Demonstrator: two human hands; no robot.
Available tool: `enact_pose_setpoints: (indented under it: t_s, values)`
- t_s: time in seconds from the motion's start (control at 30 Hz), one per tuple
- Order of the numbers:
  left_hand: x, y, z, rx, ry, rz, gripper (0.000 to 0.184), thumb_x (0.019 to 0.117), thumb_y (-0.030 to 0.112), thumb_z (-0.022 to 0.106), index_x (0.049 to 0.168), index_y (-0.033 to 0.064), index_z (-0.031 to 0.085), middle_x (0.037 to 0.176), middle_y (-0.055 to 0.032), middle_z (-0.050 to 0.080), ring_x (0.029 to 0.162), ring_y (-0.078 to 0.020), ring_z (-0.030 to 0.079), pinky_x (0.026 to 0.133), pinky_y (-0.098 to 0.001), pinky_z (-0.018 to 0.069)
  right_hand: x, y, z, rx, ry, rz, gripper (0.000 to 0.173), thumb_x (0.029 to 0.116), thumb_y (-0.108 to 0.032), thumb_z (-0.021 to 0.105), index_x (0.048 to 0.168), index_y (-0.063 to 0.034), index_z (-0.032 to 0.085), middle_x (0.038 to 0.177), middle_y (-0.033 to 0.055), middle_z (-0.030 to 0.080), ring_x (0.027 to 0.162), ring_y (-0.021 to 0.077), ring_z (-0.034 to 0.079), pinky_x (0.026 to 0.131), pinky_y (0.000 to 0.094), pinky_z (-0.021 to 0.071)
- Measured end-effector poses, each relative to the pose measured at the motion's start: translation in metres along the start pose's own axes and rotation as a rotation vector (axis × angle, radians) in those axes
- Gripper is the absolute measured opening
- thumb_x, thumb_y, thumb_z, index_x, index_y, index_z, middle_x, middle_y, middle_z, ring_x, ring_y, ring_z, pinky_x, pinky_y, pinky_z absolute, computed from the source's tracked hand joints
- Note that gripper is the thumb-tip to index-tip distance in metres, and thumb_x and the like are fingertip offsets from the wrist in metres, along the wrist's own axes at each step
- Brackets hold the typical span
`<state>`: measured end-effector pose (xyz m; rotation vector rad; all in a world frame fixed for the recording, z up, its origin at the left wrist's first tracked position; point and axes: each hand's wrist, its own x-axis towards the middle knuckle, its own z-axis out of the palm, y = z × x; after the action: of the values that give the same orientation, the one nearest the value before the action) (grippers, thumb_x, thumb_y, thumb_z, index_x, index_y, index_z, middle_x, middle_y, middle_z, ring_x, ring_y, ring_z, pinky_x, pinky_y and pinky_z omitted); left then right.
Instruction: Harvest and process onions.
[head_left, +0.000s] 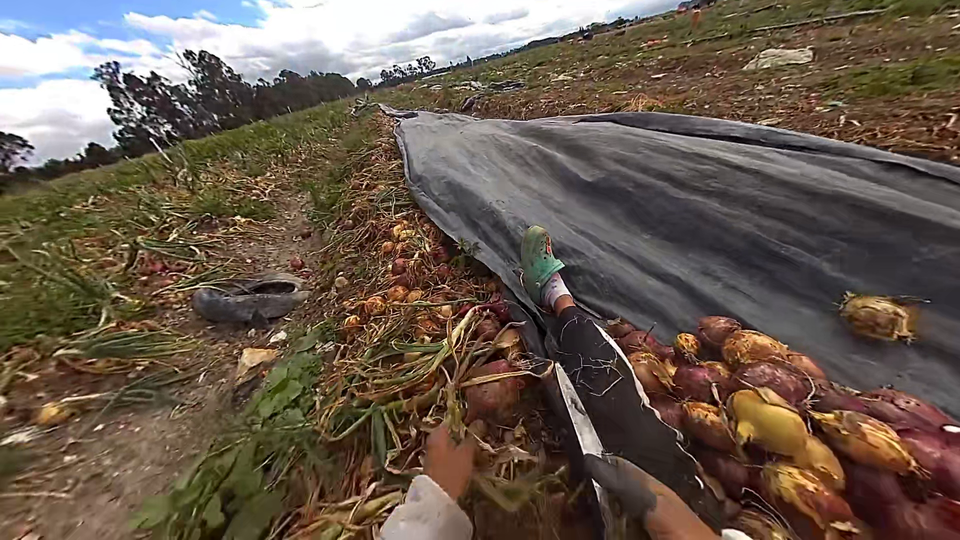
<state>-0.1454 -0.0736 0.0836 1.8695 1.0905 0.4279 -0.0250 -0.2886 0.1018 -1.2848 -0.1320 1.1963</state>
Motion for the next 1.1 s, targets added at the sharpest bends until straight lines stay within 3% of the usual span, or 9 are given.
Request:
enact_pose_setpoints:
  t_s: [0.1, 0.17, 0.27, 0.47, 0.57, 0.67, 0.8, 0.93, 1.1]
  values:
    - [-0.042, 0.001, -0.014, -0.372, -0.020, 0.183, 0.020, 0.0901, 0.014, 0.063, 0.103, -0.0014, 0.068, 0.083, 0.0064, 0.070, 0.075, 0.0037, 0.065, 0.075, -0.0193, 0.0559, 0.013, 0.005, 0.014, -0.100, -0.080, -0.079, 0.036, 0.0934, -0.031, 0.063, 0.119, -0.0108, 0.047, 0.073, -0.0039, 0.057, 0.053, 0.0072, 0.057, 0.051, 0.0248, 0.0531]
    - [-0.064, 0.003, -0.020, -0.524, -0.161, 0.183, 0.013, 0.0913, 0.019, 0.069, 0.098, 0.0080, 0.071, 0.081, 0.0114, 0.072, 0.073, 0.0037, 0.066, 0.072, -0.0197, 0.0576, 0.017, 0.001, 0.022, -0.204, -0.108, -0.194, 0.074, 0.0734, -0.045, 0.081, 0.129, -0.0091, 0.047, 0.090, -0.0055, 0.065, 0.069, 0.0023, 0.064, 0.063, 0.0226, 0.0570]
    - [-0.080, 0.002, -0.028, -0.568, -0.337, 0.130, 0.011, 0.0903, 0.027, 0.072, 0.095, 0.0168, 0.070, 0.077, 0.0159, 0.069, 0.068, 0.0047, 0.063, 0.067, -0.0183, 0.0546, 0.019, 0.007, 0.021, -0.380, -0.144, -0.550, 0.105, 0.0640, -0.059, 0.087, 0.137, 0.0052, 0.048, 0.119, 0.0007, 0.068, 0.110, -0.0018, 0.064, 0.096, 0.0200, 0.0540]
    - [-0.075, -0.005, -0.034, -0.450, -0.411, 0.073, 0.056, 0.0761, 0.058, 0.081, 0.102, 0.0122, 0.062, 0.080, 0.0168, 0.068, 0.070, 0.0048, 0.064, 0.067, -0.0177, 0.0553, 0.018, 0.016, 0.012, -0.452, -0.036, -0.700, 0.076, 0.0862, -0.058, 0.071, 0.126, 0.0051, 0.057, 0.105, -0.0025, 0.073, 0.099, -0.0050, 0.067, 0.090, 0.0204, 0.0568]
    - [-0.074, -0.006, -0.031, -0.459, -0.411, 0.072, 0.049, 0.0706, 0.059, 0.084, 0.095, 0.0198, 0.066, 0.078, 0.0189, 0.068, 0.068, 0.0067, 0.063, 0.065, -0.0156, 0.0545, 0.019, 0.014, 0.006, -0.464, -0.067, -0.605, 0.063, 0.0928, -0.052, 0.065, 0.122, 0.0031, 0.060, 0.100, -0.0024, 0.072, 0.094, -0.0047, 0.067, 0.086, 0.0200, 0.0567]
    - [-0.070, -0.008, -0.037, -0.415, -0.436, 0.078, 0.036, 0.0657, 0.052, 0.087, 0.086, 0.0270, 0.071, 0.078, 0.0209, 0.071, 0.072, 0.0087, 0.065, 0.068, -0.0142, 0.0553, 0.017, 0.011, 0.004, -0.441, -0.163, -0.390, 0.048, 0.0923, -0.053, 0.065, 0.113, -0.0102, 0.061, 0.083, -0.0112, 0.063, 0.064, -0.0061, 0.057, 0.059, 0.0166, 0.0510]
    - [-0.076, -0.011, -0.049, -0.070, -0.390, 0.243, 0.044, 0.0699, 0.043, 0.083, 0.087, 0.0043, 0.071, 0.079, 0.0102, 0.072, 0.076, 0.0059, 0.067, 0.074, -0.0173, 0.0552, 0.012, 0.017, 0.005, -0.349, -0.285, -0.073, 0.027, 0.0969, -0.043, 0.061, 0.109, -0.0188, 0.059, 0.070, -0.0110, 0.056, 0.049, -0.0009, 0.047, 0.046, 0.0183, 0.0434]
    - [-0.088, -0.010, -0.041, 0.327, -0.241, 0.400, 0.030, 0.0752, 0.019, 0.078, 0.085, -0.0090, 0.072, 0.076, -0.0197, 0.072, 0.070, -0.0305, 0.072, 0.069, -0.0512, 0.0571, 0.014, 0.031, 0.012, -0.198, -0.170, 0.170, 0.026, 0.1096, -0.024, 0.033, 0.095, -0.0145, 0.053, 0.056, -0.0062, 0.043, 0.040, 0.0041, 0.039, 0.040, 0.0202, 0.0374]
    - [-0.058, -0.015, -0.024, 0.286, 0.238, 0.282, 0.030, 0.0848, 0.024, 0.070, 0.093, -0.0050, 0.073, 0.081, -0.0138, 0.074, 0.075, -0.0210, 0.072, 0.074, -0.0436, 0.0568, 0.013, 0.037, 0.016, -0.165, -0.111, 0.218, 0.037, 0.1109, -0.023, 0.023, 0.084, -0.0145, 0.047, 0.054, -0.0057, 0.041, 0.040, 0.0052, 0.039, 0.041, 0.0210, 0.0372]
